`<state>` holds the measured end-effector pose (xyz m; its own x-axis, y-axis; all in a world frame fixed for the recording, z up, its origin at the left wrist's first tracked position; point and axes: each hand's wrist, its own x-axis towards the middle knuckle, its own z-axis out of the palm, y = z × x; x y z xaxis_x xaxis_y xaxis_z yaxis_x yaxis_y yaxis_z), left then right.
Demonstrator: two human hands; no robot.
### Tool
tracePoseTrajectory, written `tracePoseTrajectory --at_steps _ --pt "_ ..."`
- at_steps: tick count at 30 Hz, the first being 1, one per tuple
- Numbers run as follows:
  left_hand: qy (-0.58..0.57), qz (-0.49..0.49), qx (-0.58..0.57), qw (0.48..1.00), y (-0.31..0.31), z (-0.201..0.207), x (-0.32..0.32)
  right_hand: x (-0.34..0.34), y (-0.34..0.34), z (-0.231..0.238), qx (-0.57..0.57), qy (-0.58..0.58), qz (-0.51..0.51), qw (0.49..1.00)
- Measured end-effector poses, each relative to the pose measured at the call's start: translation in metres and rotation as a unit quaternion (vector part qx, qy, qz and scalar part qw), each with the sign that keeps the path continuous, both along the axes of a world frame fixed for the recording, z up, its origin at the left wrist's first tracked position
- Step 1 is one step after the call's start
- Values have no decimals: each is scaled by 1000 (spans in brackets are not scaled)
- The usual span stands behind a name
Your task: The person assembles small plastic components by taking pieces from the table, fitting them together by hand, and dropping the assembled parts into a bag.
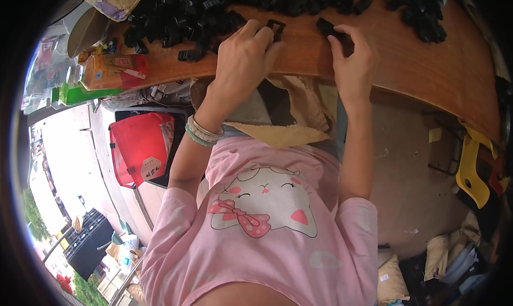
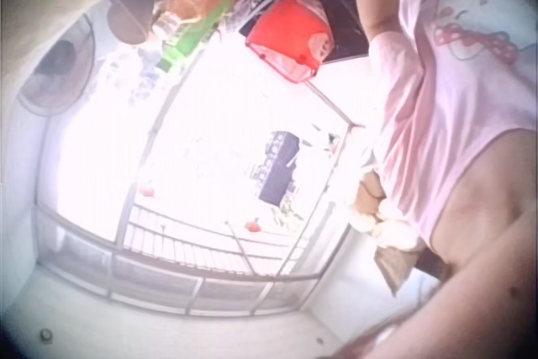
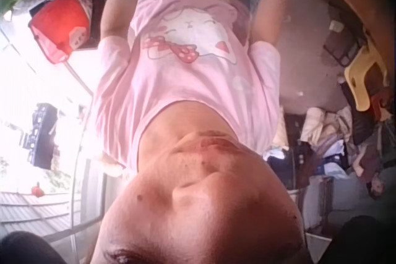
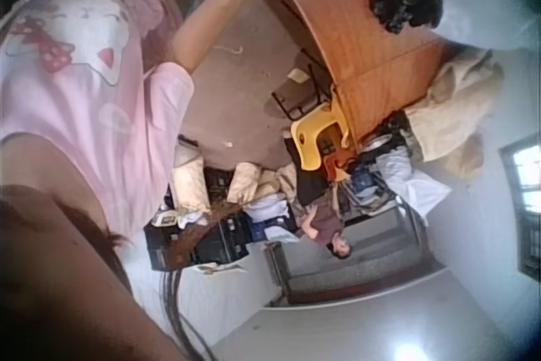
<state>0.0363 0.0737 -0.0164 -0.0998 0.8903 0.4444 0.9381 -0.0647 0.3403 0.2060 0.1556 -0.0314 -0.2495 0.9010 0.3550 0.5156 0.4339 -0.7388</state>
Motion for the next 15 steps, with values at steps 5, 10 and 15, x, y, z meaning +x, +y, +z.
tracePoseTrajectory --at_steps 5,10,15 --pt "-175 -4 -27 984 -2 5 3 -3 -14 12 -5 143 70 987" --pt "-233 -85 -1 969 -7 13 -2 -11 -12 25 117 131 208 962" --pt "-456 -60 -123 879 -14 28 1 -15 -17 27 182 80 217 956"
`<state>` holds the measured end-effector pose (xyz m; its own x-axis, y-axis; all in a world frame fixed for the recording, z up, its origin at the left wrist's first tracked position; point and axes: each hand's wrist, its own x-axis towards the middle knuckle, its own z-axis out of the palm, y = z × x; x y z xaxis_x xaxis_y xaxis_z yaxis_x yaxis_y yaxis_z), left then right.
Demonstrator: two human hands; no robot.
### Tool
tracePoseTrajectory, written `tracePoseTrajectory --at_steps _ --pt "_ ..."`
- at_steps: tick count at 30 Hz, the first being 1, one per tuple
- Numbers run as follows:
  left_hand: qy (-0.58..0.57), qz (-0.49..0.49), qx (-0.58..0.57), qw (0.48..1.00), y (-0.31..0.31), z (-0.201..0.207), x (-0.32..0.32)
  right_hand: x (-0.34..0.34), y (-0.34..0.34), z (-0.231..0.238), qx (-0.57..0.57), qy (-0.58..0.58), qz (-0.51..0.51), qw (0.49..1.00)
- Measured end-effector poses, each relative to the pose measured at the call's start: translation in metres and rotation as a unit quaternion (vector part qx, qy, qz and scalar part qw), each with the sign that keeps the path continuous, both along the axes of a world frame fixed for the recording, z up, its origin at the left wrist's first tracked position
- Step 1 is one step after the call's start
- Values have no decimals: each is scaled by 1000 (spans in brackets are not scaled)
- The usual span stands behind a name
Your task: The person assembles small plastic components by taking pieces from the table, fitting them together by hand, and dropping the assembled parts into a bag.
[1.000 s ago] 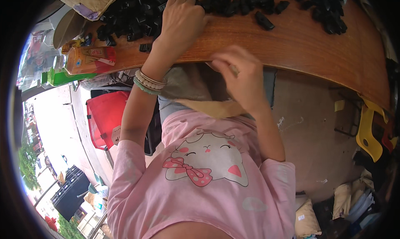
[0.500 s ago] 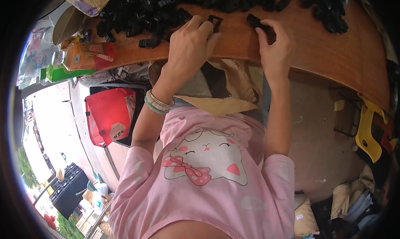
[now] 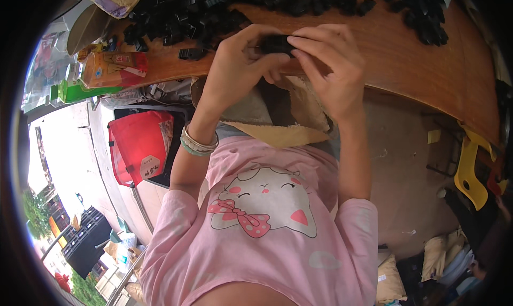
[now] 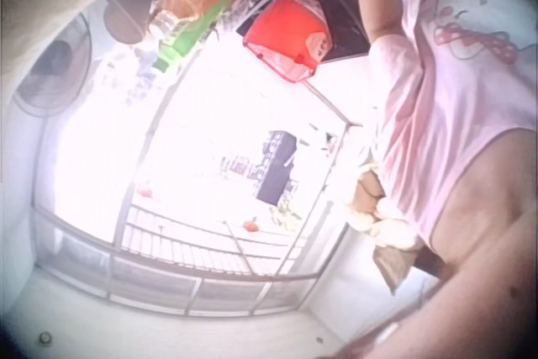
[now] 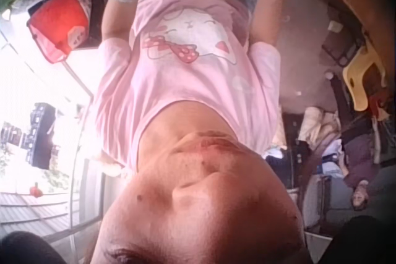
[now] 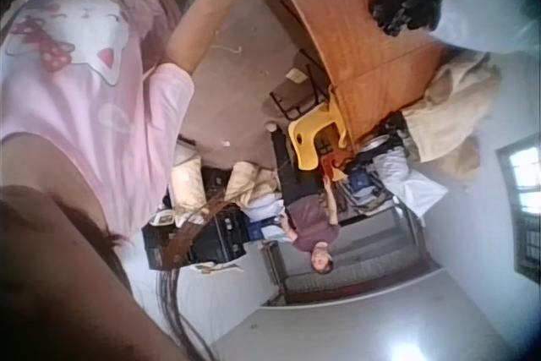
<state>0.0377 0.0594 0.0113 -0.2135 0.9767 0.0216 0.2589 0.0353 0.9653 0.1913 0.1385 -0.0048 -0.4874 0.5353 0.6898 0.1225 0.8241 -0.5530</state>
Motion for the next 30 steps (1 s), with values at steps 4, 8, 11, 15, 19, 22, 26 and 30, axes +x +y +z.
tracePoseTrajectory --at_steps 4,8,11,15,19,22,26,30 --pt "-162 1 -24 987 -6 3 -3 -5 -5 -1 12 7 8 1000" --pt "-185 -1 3 983 -8 0 1 -5 -13 -9 -40 38 23 998" --pt "-210 9 37 977 -12 -5 4 -11 -30 -8 -153 86 24 984" --pt "-43 31 149 987 -18 -4 11 -11 -39 -7 -379 129 70 914" --pt "-29 66 128 989 -30 -10 15 -13 -47 -5 -404 134 72 902" --pt "-24 83 137 987 -37 -15 18 -15 -54 -9 -428 142 67 890" --pt "61 83 185 977 -44 -24 19 -20 -63 -7 -402 128 25 906" --pt "63 128 180 973 -40 -27 4 -10 -56 -16 -327 47 44 943"
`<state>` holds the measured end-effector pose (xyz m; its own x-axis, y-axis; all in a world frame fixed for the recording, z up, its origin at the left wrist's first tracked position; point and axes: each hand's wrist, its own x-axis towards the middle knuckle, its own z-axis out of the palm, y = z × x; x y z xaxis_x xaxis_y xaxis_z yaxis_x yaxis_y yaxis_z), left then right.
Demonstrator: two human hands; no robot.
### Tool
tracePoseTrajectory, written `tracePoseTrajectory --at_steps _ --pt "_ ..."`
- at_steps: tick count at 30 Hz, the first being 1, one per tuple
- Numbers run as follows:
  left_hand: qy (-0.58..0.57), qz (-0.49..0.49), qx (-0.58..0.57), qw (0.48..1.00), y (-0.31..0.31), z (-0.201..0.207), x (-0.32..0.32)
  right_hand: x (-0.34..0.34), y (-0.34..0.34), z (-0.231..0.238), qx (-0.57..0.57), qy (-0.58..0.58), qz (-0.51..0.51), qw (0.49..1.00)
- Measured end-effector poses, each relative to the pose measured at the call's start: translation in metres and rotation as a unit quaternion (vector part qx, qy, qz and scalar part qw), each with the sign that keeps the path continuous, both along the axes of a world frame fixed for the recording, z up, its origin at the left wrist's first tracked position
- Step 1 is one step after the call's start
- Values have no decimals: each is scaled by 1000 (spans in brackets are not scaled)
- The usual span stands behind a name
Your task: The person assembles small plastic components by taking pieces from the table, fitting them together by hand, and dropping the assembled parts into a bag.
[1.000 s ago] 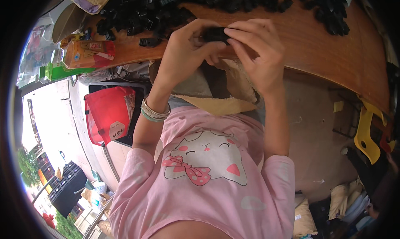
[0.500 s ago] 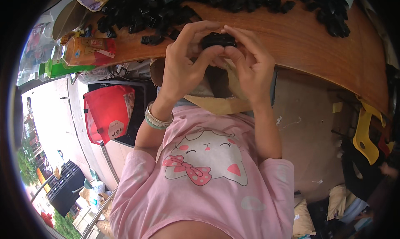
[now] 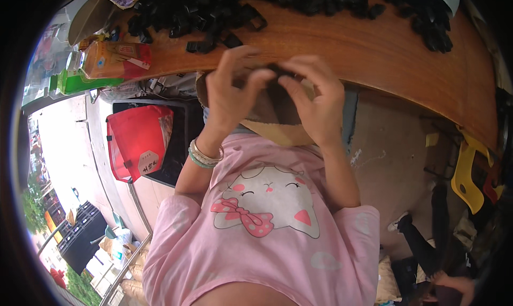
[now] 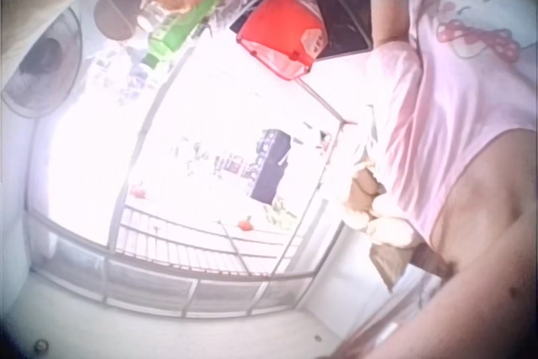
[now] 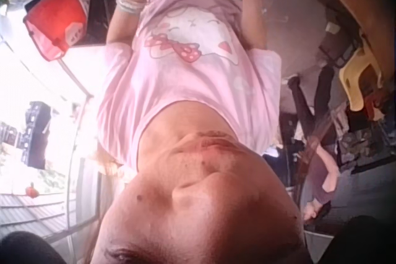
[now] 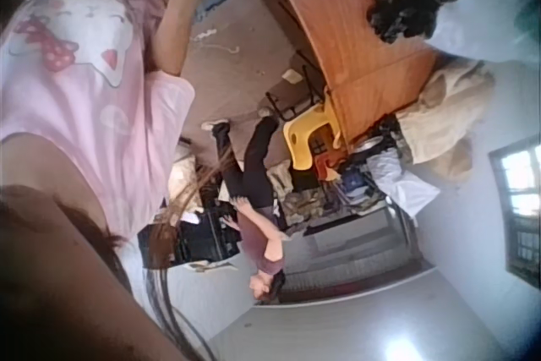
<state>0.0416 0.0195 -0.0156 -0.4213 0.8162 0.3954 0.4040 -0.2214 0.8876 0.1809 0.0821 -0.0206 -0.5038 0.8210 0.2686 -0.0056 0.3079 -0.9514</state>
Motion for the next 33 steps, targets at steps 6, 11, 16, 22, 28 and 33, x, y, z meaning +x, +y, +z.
tracePoseTrajectory --at_steps 6,11,16,22,28,33 --pt "362 224 -166 890 10 -7 -39 -2 -4 1 203 -139 32 969" --pt "328 241 -192 893 14 -5 -39 4 82 4 315 -171 -162 919" --pt "335 236 -175 895 15 -7 -34 9 146 5 474 -336 -133 803" --pt "393 245 -104 880 15 -17 -35 -1 108 9 378 -161 -183 893" --pt "376 236 -76 893 16 -21 -38 -12 46 -2 242 -100 -39 964" --pt "153 169 -41 973 6 -17 -32 -10 34 -15 318 -176 -96 927"
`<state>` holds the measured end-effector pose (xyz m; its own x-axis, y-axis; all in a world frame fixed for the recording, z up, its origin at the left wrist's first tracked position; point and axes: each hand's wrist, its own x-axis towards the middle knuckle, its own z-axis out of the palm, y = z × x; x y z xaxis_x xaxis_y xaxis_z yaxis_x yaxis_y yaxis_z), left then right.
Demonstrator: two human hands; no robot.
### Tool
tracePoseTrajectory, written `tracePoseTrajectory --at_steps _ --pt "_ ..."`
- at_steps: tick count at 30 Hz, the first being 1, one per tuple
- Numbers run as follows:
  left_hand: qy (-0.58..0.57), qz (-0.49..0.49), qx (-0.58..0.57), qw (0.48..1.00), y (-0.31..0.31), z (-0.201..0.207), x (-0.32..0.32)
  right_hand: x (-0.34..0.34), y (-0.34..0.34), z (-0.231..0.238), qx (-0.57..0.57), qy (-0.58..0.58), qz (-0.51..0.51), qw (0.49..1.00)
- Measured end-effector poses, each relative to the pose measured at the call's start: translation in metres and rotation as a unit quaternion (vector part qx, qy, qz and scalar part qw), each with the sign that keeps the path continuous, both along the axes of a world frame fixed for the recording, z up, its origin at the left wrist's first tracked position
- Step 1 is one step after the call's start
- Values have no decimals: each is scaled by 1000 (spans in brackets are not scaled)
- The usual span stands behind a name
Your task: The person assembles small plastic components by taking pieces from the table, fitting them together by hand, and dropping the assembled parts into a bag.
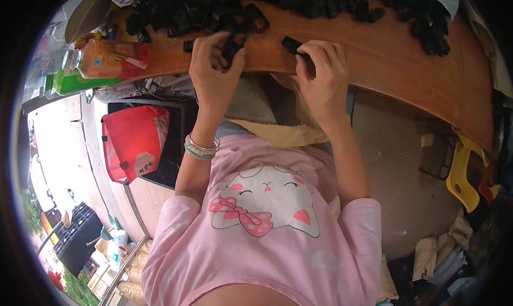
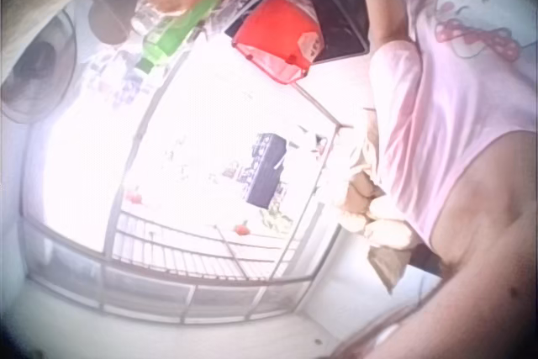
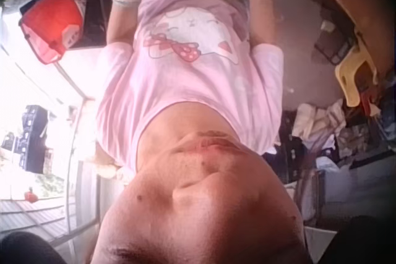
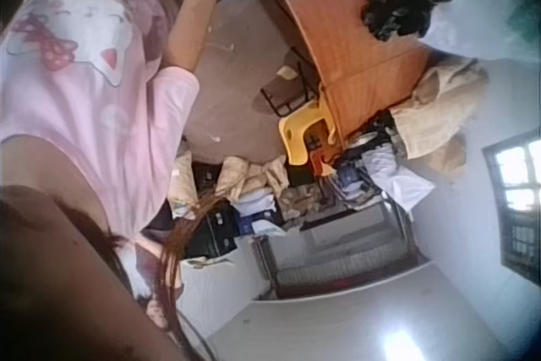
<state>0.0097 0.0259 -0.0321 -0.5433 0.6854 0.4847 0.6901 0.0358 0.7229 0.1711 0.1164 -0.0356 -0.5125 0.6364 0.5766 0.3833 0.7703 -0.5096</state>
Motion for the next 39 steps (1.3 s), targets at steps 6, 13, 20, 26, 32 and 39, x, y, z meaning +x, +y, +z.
tracePoseTrajectory --at_steps 6,13,20,26,32,39 --pt "-261 -144 2 955 -10 10 6 -9 -6 13 -46 175 58 982" --pt "-423 -224 -95 873 -15 33 -2 -15 -8 22 -109 157 168 967" --pt "-443 -256 -74 856 -13 28 3 -12 -13 17 -168 161 174 957" --pt "-284 -262 -18 922 -12 29 14 -20 -34 19 -414 285 133 854" --pt "-177 -218 -21 960 -14 24 22 -19 -36 11 -390 262 108 876" --pt "63 -40 -37 997 22 15 -23 1 -19 26 -328 0 196 924"
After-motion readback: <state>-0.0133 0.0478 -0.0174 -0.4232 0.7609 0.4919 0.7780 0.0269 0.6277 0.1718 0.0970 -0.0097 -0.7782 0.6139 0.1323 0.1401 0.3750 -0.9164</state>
